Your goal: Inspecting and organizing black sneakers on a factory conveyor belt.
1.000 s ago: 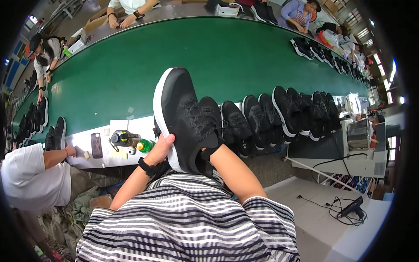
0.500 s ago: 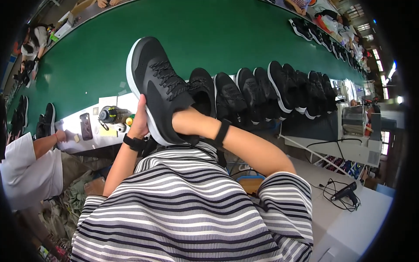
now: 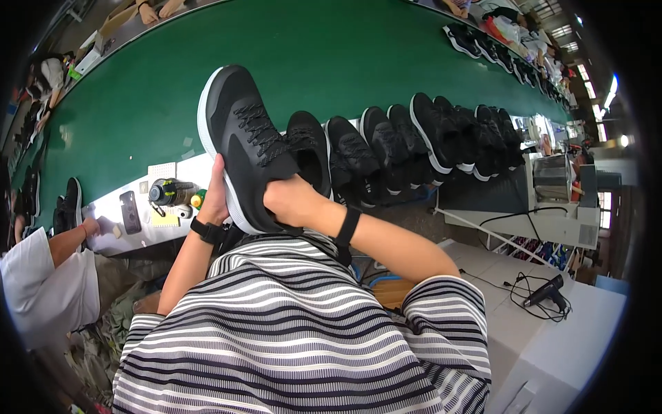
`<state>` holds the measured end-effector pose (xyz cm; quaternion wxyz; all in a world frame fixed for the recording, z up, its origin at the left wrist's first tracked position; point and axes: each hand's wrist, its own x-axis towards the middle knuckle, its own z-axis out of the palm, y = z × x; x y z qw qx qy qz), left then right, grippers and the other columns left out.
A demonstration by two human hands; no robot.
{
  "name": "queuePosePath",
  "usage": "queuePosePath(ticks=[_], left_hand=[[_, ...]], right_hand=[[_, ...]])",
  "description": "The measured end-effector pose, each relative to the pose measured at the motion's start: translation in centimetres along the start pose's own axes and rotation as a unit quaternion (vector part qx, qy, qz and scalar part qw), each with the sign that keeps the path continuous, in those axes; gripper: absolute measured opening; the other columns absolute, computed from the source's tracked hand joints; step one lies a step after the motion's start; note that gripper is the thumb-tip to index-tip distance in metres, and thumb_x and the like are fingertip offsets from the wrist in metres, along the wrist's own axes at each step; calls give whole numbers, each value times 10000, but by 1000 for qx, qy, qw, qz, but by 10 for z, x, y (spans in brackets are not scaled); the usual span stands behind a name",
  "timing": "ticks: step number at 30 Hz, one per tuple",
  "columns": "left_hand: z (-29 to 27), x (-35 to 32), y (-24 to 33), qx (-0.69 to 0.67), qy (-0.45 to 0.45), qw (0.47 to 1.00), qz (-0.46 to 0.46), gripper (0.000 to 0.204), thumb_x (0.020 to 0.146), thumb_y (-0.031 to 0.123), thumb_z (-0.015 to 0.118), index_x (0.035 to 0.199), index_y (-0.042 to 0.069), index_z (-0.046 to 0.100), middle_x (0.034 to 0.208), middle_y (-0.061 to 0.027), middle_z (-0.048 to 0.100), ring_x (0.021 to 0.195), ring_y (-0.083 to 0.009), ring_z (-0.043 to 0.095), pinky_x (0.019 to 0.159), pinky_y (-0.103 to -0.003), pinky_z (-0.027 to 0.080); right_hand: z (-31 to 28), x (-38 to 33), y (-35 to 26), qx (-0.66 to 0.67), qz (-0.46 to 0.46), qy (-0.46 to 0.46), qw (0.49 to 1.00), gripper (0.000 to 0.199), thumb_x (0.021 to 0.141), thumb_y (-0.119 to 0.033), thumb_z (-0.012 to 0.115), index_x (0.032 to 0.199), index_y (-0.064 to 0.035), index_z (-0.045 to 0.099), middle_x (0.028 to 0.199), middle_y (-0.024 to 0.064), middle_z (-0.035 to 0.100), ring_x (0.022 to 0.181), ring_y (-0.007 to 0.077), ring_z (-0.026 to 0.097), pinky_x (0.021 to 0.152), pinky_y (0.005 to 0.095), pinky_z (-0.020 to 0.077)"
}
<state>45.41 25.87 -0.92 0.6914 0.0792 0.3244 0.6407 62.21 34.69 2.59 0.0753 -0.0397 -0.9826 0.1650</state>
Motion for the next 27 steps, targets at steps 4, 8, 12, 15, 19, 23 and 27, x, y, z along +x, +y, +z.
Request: queuePosePath(ticks=[4, 8, 12, 15, 19, 23, 27], left_hand=[[-6, 5, 4, 12, 34, 999, 10, 707, 930, 550, 412, 1354, -14, 370, 1280, -165, 520, 1144, -254, 545, 985, -357, 440], [-16, 15, 1, -7, 74, 997, -3, 690, 926, 555, 413, 1347, 8, 389, 1252, -152, 546, 1104, -256, 572, 945, -357, 473], [-30, 27, -16, 2, 76, 995, -61, 688, 929, 568, 399, 1344, 20, 404, 1265, -146, 545, 1113, -255, 568, 959, -361, 461], [-41, 33, -32, -15, 78, 992, -93, 678, 937, 569, 377, 1341, 26, 413, 1270, -137, 544, 1109, -254, 568, 968, -366, 452], [-48, 39, -44, -34, 67, 993, -93, 669, 937, 570, 375, 1339, 38, 423, 1281, -119, 540, 1122, -247, 554, 979, -372, 439], [-44, 42, -46, -8, 75, 993, -92, 733, 921, 616, 345, 1361, 32, 394, 1316, -121, 511, 1174, -247, 516, 1017, -367, 400], [-36, 39, -39, -104, 12, 991, -78, 928, 843, 756, 247, 1416, 28, 311, 1412, -135, 408, 1287, -277, 398, 1094, -389, 291]], right_hand=[[-41, -19, 7, 237, 24, 41, 970, 157, 756, -105, 653, 874, -1, 659, 877, 127, 640, 815, 295, 634, 756, 352, 508], [-50, -42, 35, 317, 305, 109, 892, 174, 879, -150, 593, 919, 15, 630, 865, 87, 654, 745, 164, 624, 658, 275, 488], [-12, -40, 50, 330, 424, -55, 842, 454, 880, -447, 587, 956, -3, 650, 807, 130, 670, 748, 210, 637, 696, 310, 501], [20, -21, 55, 281, 420, -141, 851, 619, 804, -530, 636, 1006, 55, 630, 894, 214, 662, 861, 308, 654, 765, 360, 508], [38, -8, 53, 178, 464, -156, 854, 534, 790, -401, 670, 1054, 58, 605, 954, 257, 643, 920, 381, 630, 796, 404, 503], [31, -16, 44, 164, 445, -90, 876, 426, 779, -291, 664, 1024, 51, 601, 954, 252, 640, 909, 395, 619, 772, 432, 498], [12, -22, 28, 152, 390, 63, 906, 240, 761, -180, 643, 859, 27, 569, 826, 213, 624, 781, 401, 602, 691, 467, 473]])
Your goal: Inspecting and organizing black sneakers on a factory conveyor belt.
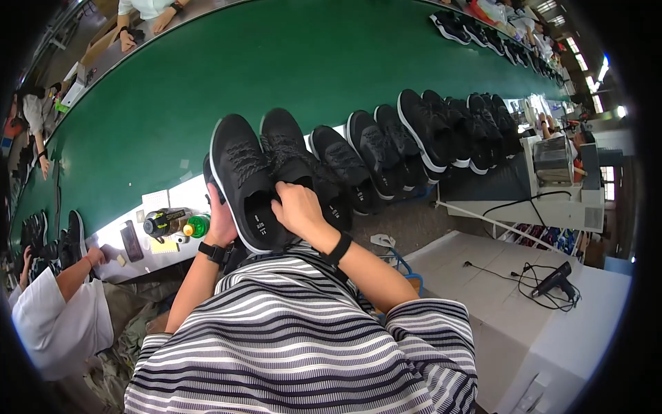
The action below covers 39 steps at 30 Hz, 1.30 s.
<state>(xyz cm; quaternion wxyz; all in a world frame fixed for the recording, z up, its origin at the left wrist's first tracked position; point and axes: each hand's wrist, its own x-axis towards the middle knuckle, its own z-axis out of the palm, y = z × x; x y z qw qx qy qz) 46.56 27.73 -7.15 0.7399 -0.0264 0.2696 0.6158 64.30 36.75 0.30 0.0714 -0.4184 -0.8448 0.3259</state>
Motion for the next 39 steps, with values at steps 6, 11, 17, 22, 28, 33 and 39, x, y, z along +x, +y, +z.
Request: queuePosePath(ticks=[6, 11, 17, 22, 28, 33, 39], left_hand=[[2, 9, 15, -19, 3, 998, 65, 666, 946, 552, 314, 1366, 42, 394, 1364, -146, 465, 1216, -315, 471, 1069, -443, 336], [-11, 23, 20, -122, -132, 983, 37, 544, 977, 443, 292, 1344, 66, 429, 1327, -143, 500, 1184, -321, 498, 1057, -483, 350], [6, 37, 23, -30, -32, 999, 28, 572, 974, 457, 300, 1354, 43, 407, 1353, -147, 471, 1211, -322, 470, 1060, -456, 349], [51, 53, 30, 104, 49, 992, 60, 747, 943, 609, 231, 1406, 28, 315, 1364, -156, 455, 1234, -297, 443, 1055, -422, 334], [39, 4, 31, 351, 163, 922, -14, 671, 948, 562, 347, 1392, 60, 332, 1267, -163, 533, 1078, -225, 548, 907, -346, 424], [-1, -47, 4, 379, 229, 896, -22, 557, 968, 443, 412, 1358, 46, 395, 1210, -151, 583, 1023, -212, 578, 877, -331, 446], [-69, -66, -31, 190, 233, 952, -63, 455, 947, 375, 500, 1341, 161, 425, 1251, -143, 536, 958, -231, 541, 783, -347, 456]], right_hand=[[-35, -12, -25, -14, -128, 94, 987, 210, 670, -99, 692, 812, -22, 559, 736, 167, 598, 687, 337, 594, 650, 407, 457], [-55, -7, -30, -32, -181, 138, 973, 258, 633, -90, 720, 843, -37, 579, 708, 119, 595, 715, 306, 596, 673, 392, 457], [-55, 7, -7, 33, -124, 150, 980, 213, 671, -135, 691, 778, -10, 555, 660, 159, 579, 655, 351, 579, 608, 431, 448], [-65, 67, 49, 230, 63, 40, 970, 264, 688, -167, 692, 722, 15, 503, 633, 136, 543, 598, 261, 574, 557, 365, 434], [-92, 168, 139, 269, 211, 125, 931, 317, 637, -234, 712, 788, 20, 596, 747, 197, 631, 719, 316, 627, 649, 394, 485], [-200, 314, 204, 182, 244, 278, 911, 309, 722, -204, 589, 821, 83, 650, 901, 317, 622, 902, 418, 624, 829, 446, 487], [-306, 423, 159, 172, 95, 425, 884, 404, 813, -318, 559, 1126, -67, 607, 1041, 159, 655, 994, 323, 618, 828, 407, 479]])
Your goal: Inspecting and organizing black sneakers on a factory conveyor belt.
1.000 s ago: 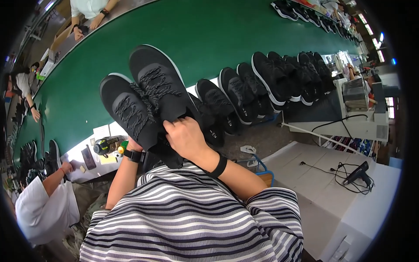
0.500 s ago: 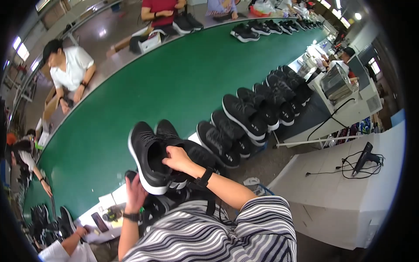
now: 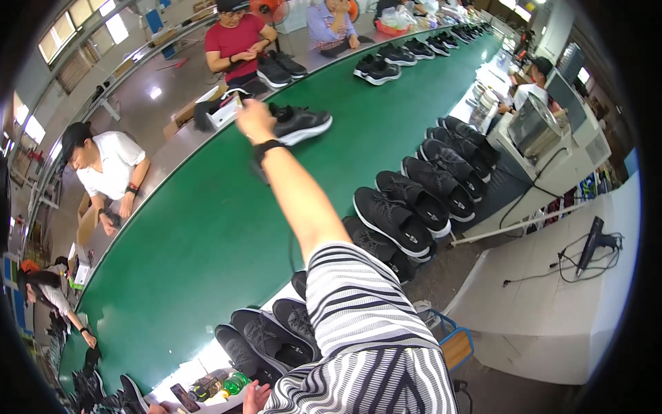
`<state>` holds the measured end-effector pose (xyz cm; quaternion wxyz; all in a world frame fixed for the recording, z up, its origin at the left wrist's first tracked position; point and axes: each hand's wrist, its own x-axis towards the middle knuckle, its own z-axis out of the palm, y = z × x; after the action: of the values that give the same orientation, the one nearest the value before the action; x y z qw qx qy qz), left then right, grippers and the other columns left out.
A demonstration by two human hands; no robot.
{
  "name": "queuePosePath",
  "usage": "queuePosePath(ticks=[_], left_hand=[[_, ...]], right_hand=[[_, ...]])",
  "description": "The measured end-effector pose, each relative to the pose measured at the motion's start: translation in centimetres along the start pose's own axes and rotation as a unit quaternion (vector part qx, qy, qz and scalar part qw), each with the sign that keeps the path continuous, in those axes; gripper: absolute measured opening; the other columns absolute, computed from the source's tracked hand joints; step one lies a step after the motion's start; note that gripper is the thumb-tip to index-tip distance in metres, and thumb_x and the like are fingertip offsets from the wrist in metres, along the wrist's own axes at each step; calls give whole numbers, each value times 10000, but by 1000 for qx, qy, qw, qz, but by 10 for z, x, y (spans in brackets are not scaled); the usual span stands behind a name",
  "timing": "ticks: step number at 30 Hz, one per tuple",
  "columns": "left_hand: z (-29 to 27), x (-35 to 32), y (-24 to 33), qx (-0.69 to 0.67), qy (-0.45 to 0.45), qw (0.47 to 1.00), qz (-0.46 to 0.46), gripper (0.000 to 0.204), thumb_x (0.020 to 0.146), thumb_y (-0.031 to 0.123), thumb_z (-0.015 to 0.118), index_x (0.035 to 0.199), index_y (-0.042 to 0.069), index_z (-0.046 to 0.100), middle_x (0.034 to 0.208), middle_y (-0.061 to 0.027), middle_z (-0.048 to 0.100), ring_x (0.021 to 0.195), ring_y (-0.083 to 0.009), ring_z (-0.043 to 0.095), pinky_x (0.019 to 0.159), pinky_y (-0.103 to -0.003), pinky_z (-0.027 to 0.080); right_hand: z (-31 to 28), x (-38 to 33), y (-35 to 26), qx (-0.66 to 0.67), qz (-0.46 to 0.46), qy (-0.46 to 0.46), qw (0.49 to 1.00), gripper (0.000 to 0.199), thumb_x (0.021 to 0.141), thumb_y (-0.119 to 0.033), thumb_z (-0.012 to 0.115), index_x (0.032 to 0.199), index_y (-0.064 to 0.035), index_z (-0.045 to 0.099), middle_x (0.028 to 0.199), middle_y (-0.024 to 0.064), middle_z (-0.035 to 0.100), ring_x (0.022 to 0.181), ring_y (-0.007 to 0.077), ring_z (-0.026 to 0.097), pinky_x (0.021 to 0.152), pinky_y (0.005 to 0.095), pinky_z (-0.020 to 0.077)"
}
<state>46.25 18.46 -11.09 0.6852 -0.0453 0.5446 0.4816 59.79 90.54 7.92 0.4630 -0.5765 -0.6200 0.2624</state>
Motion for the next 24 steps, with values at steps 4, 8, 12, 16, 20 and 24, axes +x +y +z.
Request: queuePosePath(ticks=[4, 8, 12, 16, 20, 24], left_hand=[[20, -5, -6, 81, 69, 994, 16, 484, 958, 352, 500, 1370, 121, 395, 1242, -122, 548, 989, -209, 543, 789, -352, 465], [50, -26, 17, 190, 50, 980, 38, 463, 963, 298, 508, 1355, 73, 411, 1183, -86, 591, 967, -144, 558, 770, -263, 463], [35, -64, 14, 226, 5, 972, 66, 456, 955, 277, 529, 1350, 75, 422, 1158, -64, 608, 927, -108, 559, 738, -219, 454], [-36, -95, -31, 311, -2, 944, 110, 396, 957, 293, 523, 1224, 0, 529, 1073, -106, 643, 1020, -149, 570, 912, -268, 419], [-128, -133, -101, 238, -20, 965, 106, 370, 959, 297, 525, 1162, -9, 567, 1056, -81, 645, 996, -135, 569, 905, -258, 417], [-213, -170, -171, 292, 112, 945, 98, 389, 915, 343, 569, 1117, 13, 607, 1034, -108, 668, 985, -189, 613, 880, -300, 460]], right_hand=[[54, -108, -29, 227, -114, -140, 957, 145, 815, -144, 629, 922, -56, 588, 828, 68, 625, 756, 166, 582, 681, 326, 491], [48, -308, 3, 314, -51, -440, 840, 102, 815, -115, 624, 886, -63, 573, 775, 11, 614, 708, 113, 543, 631, 293, 476], [-24, -475, 24, 274, 84, -595, 751, 208, 851, -172, 632, 993, -22, 615, 843, 38, 653, 752, 117, 602, 682, 276, 494], [-87, -590, 11, 129, 61, -672, 727, 311, 880, -241, 627, 1113, -35, 609, 1018, 92, 671, 932, 145, 646, 806, 275, 507], [-96, -671, -5, 3, -69, -762, 643, 366, 870, -280, 620, 1135, -29, 594, 1012, 113, 665, 900, 196, 651, 801, 307, 504], [-68, -744, 4, -147, -141, -784, 586, 442, 851, -329, 608, 1171, -27, 573, 1049, 164, 651, 1005, 299, 617, 877, 374, 478]])
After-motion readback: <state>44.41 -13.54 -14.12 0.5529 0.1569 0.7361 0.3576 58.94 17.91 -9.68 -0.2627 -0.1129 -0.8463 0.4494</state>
